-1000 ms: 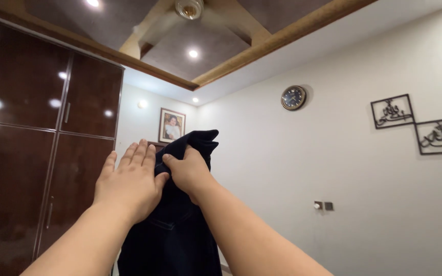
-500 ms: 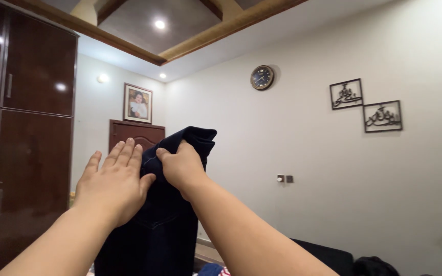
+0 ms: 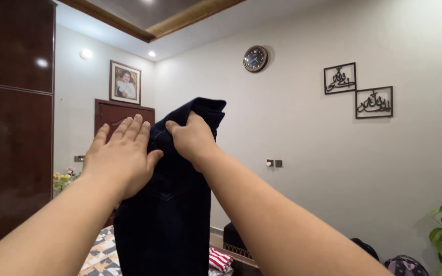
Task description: The person folds two pairs of dark pants by hand on a bed and adds them to a stack of folded clothes.
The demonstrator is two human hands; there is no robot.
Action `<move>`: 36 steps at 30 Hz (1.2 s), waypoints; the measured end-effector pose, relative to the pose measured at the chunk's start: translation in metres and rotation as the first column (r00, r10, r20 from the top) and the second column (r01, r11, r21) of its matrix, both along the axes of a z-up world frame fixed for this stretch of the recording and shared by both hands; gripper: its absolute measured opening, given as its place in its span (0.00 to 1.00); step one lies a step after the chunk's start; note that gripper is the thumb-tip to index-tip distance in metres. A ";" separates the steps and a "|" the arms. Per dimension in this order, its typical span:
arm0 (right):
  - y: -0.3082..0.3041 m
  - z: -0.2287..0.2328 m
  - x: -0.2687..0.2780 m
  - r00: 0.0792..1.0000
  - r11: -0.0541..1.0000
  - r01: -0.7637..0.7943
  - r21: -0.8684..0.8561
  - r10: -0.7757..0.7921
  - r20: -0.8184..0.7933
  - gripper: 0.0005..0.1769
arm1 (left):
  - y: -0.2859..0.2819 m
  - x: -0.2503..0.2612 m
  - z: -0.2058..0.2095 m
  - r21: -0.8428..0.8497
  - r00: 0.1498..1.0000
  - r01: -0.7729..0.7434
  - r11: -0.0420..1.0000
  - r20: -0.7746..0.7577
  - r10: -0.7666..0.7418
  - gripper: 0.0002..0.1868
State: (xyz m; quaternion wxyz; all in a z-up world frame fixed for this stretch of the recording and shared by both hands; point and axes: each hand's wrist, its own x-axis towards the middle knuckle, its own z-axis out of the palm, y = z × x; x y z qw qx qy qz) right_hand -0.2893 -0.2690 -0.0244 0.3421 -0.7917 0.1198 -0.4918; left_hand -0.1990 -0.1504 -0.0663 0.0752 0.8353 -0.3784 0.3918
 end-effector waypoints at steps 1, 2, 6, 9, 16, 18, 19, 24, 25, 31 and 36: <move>-0.010 0.000 0.000 1.000 1.000 -0.001 0.000 0.001 -0.001 0.26 | -0.007 0.000 0.000 0.000 1.000 -0.001 1.000 -0.001 0.001 0.38; -0.019 0.001 0.000 1.000 1.000 0.003 -0.024 -0.004 -0.017 0.27 | -0.015 0.000 0.001 -0.012 1.000 0.004 1.000 0.003 -0.004 0.39; -0.036 -0.002 -0.010 0.998 0.999 -0.021 -0.028 0.019 -0.067 0.26 | -0.038 0.000 -0.006 -0.028 1.000 0.002 1.000 0.016 -0.002 0.40; -0.073 -0.012 0.010 1.000 0.990 0.014 -0.137 -0.015 -0.006 0.31 | -0.053 -0.002 -0.007 -0.009 0.999 -0.031 0.999 0.022 0.031 0.40; -0.111 -0.023 0.014 0.966 0.971 -0.238 0.012 0.237 -0.106 0.27 | -0.084 0.005 -0.023 0.010 0.994 -0.102 0.995 0.051 0.101 0.39; -0.124 -0.024 0.012 0.928 0.981 -0.173 0.090 0.193 -0.319 0.28 | -0.093 0.002 -0.031 0.047 0.991 -0.127 0.991 0.042 0.125 0.40; -0.128 -0.024 0.009 0.927 0.980 -0.175 0.092 0.196 -0.321 0.28 | -0.099 0.002 -0.033 0.049 0.991 -0.130 0.990 0.040 0.128 0.40; -0.163 -0.039 0.028 0.752 0.961 -0.022 -0.277 -0.167 -0.638 0.37 | -0.120 0.007 -0.043 0.091 0.992 -0.129 0.987 0.011 0.129 0.40; -0.160 -0.040 0.023 0.752 0.961 -0.023 -0.275 -0.164 -0.638 0.37 | -0.124 0.007 -0.043 0.093 0.991 -0.131 0.987 0.011 0.130 0.40; -0.144 -0.044 0.016 0.720 0.789 -0.054 -0.611 -0.393 -0.571 0.30 | -0.139 0.015 -0.049 0.160 0.989 -0.144 0.977 -0.014 0.148 0.40; -0.146 -0.042 0.029 0.814 0.726 0.026 -0.687 -0.414 -0.407 0.23 | -0.147 0.042 -0.047 0.143 0.993 -0.116 0.983 0.001 0.117 0.41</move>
